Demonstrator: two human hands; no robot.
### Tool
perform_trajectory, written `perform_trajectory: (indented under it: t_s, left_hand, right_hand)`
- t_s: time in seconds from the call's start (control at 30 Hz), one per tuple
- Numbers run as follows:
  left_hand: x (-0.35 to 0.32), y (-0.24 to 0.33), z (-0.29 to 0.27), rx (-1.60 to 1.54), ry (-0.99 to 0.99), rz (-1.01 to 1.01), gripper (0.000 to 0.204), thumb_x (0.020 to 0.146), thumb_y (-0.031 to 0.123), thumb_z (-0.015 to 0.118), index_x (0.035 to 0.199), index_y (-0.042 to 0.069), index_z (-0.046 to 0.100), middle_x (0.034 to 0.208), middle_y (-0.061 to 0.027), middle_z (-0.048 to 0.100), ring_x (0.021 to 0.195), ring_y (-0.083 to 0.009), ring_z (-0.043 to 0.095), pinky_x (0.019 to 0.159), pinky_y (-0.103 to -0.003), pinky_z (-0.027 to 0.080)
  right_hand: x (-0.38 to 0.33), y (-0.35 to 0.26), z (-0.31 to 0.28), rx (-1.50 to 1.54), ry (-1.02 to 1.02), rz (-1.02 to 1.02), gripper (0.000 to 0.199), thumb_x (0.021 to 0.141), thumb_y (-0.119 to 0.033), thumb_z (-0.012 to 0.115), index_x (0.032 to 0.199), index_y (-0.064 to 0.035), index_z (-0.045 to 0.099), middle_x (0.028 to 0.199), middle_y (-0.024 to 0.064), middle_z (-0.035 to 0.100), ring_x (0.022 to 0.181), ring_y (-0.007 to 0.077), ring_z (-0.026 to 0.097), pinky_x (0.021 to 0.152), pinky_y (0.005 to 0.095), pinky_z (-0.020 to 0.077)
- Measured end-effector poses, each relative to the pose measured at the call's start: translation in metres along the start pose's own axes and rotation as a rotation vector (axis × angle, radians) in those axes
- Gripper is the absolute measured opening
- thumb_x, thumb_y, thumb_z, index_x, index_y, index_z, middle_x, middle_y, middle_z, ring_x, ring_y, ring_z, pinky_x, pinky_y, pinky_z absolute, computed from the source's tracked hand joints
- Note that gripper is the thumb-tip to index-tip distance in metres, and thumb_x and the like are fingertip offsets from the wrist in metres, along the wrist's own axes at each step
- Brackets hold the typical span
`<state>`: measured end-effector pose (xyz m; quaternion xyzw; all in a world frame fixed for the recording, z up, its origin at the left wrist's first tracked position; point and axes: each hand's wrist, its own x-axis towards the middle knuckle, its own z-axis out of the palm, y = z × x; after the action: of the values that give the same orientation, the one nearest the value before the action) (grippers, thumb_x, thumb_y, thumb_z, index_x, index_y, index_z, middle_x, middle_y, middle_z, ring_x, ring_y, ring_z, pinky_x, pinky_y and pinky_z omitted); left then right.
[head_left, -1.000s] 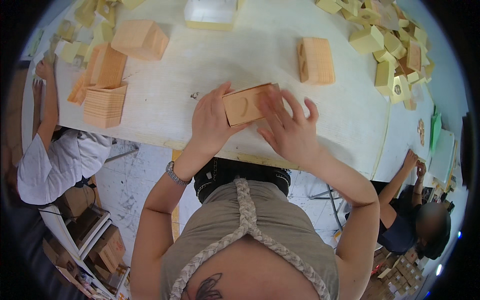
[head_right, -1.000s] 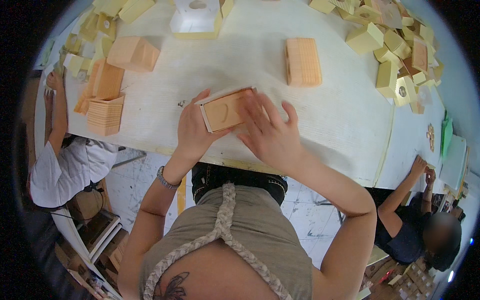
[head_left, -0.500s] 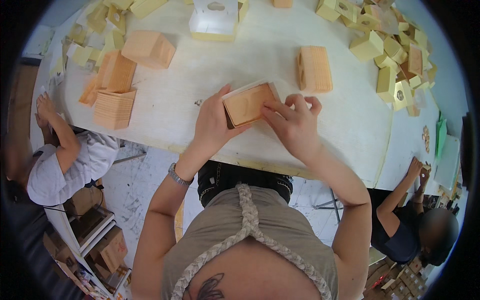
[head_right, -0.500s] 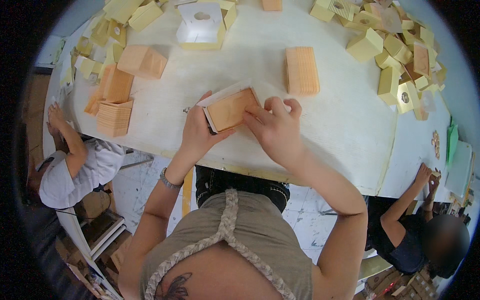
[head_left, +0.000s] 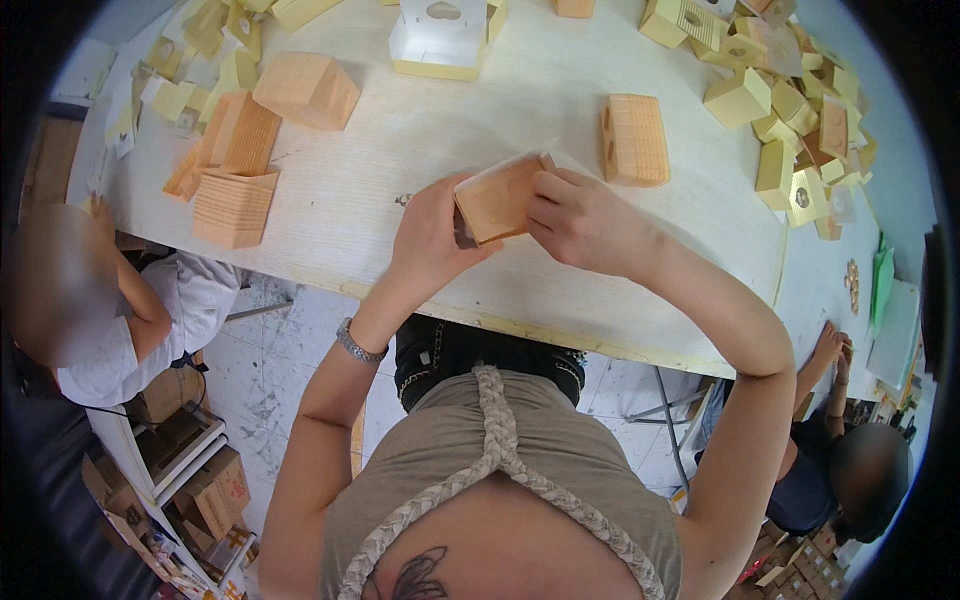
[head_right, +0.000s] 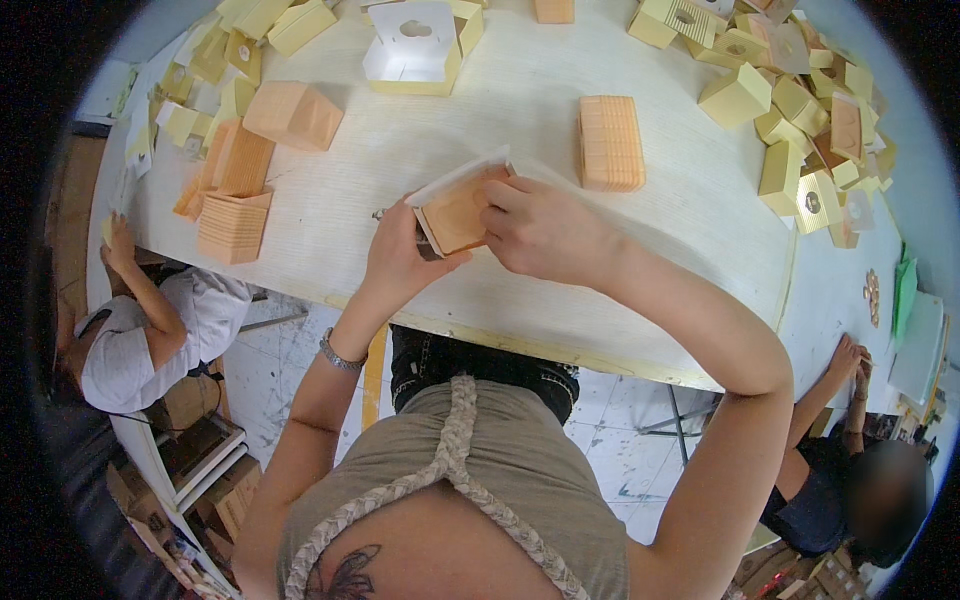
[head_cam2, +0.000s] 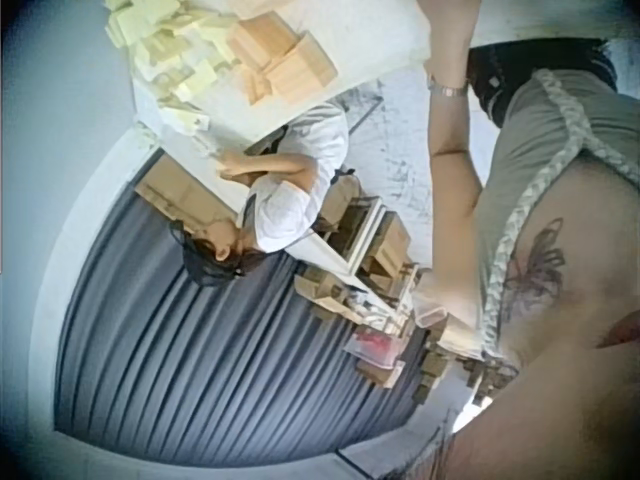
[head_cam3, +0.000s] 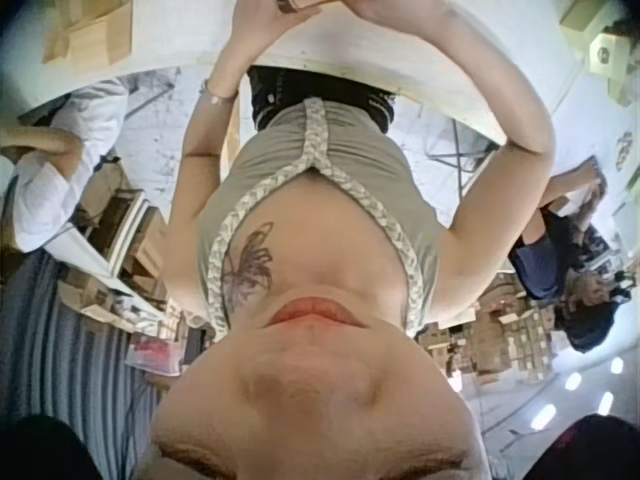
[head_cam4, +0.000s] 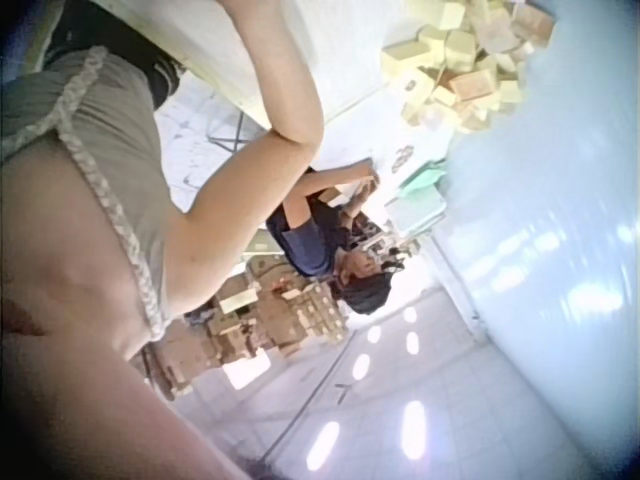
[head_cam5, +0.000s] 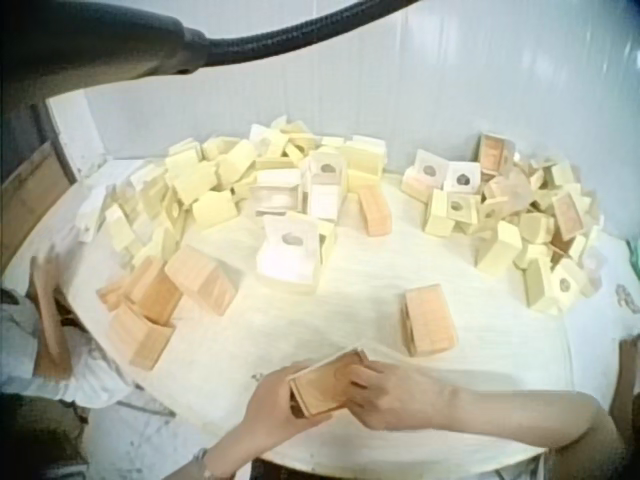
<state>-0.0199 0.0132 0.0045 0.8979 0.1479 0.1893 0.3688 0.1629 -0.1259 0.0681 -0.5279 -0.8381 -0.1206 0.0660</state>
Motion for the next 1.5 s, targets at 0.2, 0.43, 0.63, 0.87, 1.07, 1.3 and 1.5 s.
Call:
perform_trajectory:
  t_s: [0.2, 0.43, 0.63, 0.87, 1.07, 1.3, 1.5]
  left_hand:
    - [0.002, -0.005, 0.003, 0.003, 0.048, 0.045, 0.075, 0.065, 0.018, 0.086, 0.127, 0.004, 0.047, 0.117, -0.0151, 0.059, 0.107, -0.0356, 0.055, 0.091, -0.044, 0.045]
    - [0.003, 0.006, -0.004, -0.108, 0.017, 0.012, 0.074, 0.066, 0.017, 0.085, 0.128, 0.005, 0.048, 0.121, -0.0148, 0.06, 0.114, -0.0352, 0.055, 0.094, -0.044, 0.045]
    - [0.009, 0.002, -0.007, 0.039, -0.147, 0.045, 0.092, 0.067, 0.022, 0.086, 0.142, 0.002, 0.038, 0.132, -0.0165, 0.054, 0.125, -0.0363, 0.049, 0.104, -0.045, 0.04]
    - [0.089, -0.008, -0.067, 0.001, 0.146, 0.095, 0.073, 0.074, 0.016, 0.081, 0.139, 0.011, 0.046, 0.139, -0.0146, 0.047, 0.134, -0.0339, 0.038, 0.114, -0.047, 0.03]
    - [0.128, -0.045, -0.025, 0.848, 0.084, 0.307, 0.018, 0.082, 0.015, 0.066, 0.1, 0.012, 0.068, 0.091, -0.0009, 0.064, 0.097, -0.0185, 0.06, 0.113, -0.049, 0.032]
    - [0.073, 0.005, 0.006, 0.651, 0.185, 0.437, 0.018, 0.071, 0.008, 0.069, 0.089, 0.011, 0.068, 0.085, -0.0011, 0.061, 0.086, -0.0176, 0.059, 0.108, -0.052, 0.039]
    - [0.047, 0.005, 0.0, 0.317, 0.617, 0.504, 0.089, 0.063, 0.02, 0.09, 0.138, 0.009, 0.044, 0.119, -0.0135, 0.056, 0.115, -0.0284, 0.055, 0.109, -0.044, 0.038]
  right_hand:
    - [0.009, -0.001, -0.007, -0.01, -0.131, 0.007, 0.006, 0.066, -0.013, 0.066, 0.065, -0.0079, 0.069, 0.08, 0.0018, 0.06, 0.095, 0.0208, 0.055, 0.085, 0.0281, 0.0504]
    - [-0.006, -0.019, -0.01, 0.335, -0.092, 0.273, 0.017, 0.075, -0.014, 0.066, 0.088, -0.0034, 0.071, 0.096, 0.0059, 0.064, 0.106, 0.0271, 0.056, 0.093, 0.0395, 0.0477]
    - [-0.025, -0.046, 0.023, 0.12, 0.174, 0.436, 0.014, 0.077, -0.016, 0.068, 0.089, -0.0088, 0.069, 0.097, 0.0029, 0.062, 0.108, 0.0229, 0.055, 0.096, 0.0442, 0.0426]
    - [-0.066, 0.043, -0.074, -0.203, 0.376, 1.176, 0.032, 0.082, -0.008, 0.074, 0.112, -0.005, 0.064, 0.096, 0.0119, 0.065, 0.092, 0.0292, 0.06, 0.085, 0.0404, 0.0472]
    - [-0.083, 0.055, -0.011, 0.81, 0.331, 1.547, 0.048, 0.086, -0.017, 0.075, 0.127, 0.0025, 0.057, 0.088, 0.0088, 0.066, 0.076, 0.0159, 0.062, 0.069, 0.0296, 0.0504]
    - [-0.093, 0.089, -0.022, 1.437, 0.142, 1.603, 0.038, 0.081, -0.008, 0.078, 0.114, 0.0011, 0.064, 0.094, 0.0034, 0.066, 0.083, 0.0102, 0.061, 0.075, 0.0239, 0.0497]
    - [-0.088, 0.097, -0.043, 1.041, 0.249, 1.67, 0.034, 0.083, -0.01, 0.077, 0.112, 0.0014, 0.064, 0.099, 0.0065, 0.067, 0.088, 0.0125, 0.062, 0.076, 0.0257, 0.0509]
